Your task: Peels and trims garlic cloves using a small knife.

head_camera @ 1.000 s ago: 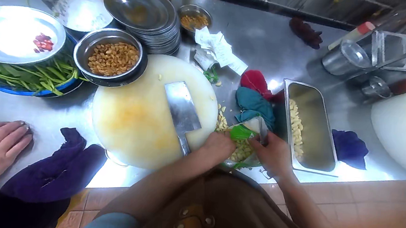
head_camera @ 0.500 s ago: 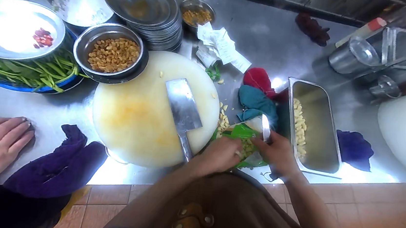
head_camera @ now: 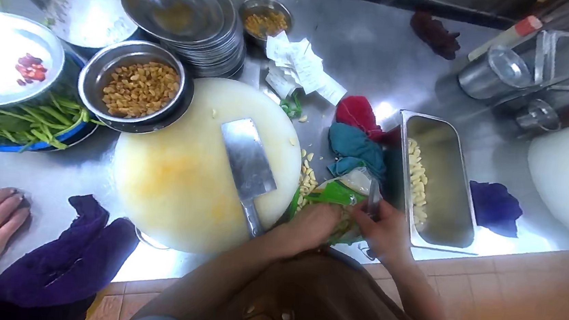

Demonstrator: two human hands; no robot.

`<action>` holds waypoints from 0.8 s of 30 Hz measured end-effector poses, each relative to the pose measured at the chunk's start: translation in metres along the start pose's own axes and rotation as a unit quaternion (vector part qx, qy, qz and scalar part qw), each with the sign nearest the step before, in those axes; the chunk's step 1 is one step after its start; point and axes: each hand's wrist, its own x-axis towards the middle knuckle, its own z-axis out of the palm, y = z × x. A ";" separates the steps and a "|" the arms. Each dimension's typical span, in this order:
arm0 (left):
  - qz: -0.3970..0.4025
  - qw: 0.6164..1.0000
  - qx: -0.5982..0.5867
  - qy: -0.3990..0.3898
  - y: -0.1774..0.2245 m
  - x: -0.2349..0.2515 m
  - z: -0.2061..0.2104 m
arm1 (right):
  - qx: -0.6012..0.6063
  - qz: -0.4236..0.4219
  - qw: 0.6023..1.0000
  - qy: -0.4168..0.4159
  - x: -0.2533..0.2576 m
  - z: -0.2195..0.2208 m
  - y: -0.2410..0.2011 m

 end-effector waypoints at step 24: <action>-0.149 0.949 0.184 -0.209 0.050 0.052 -0.033 | 0.155 -0.194 0.969 0.002 0.020 0.016 0.030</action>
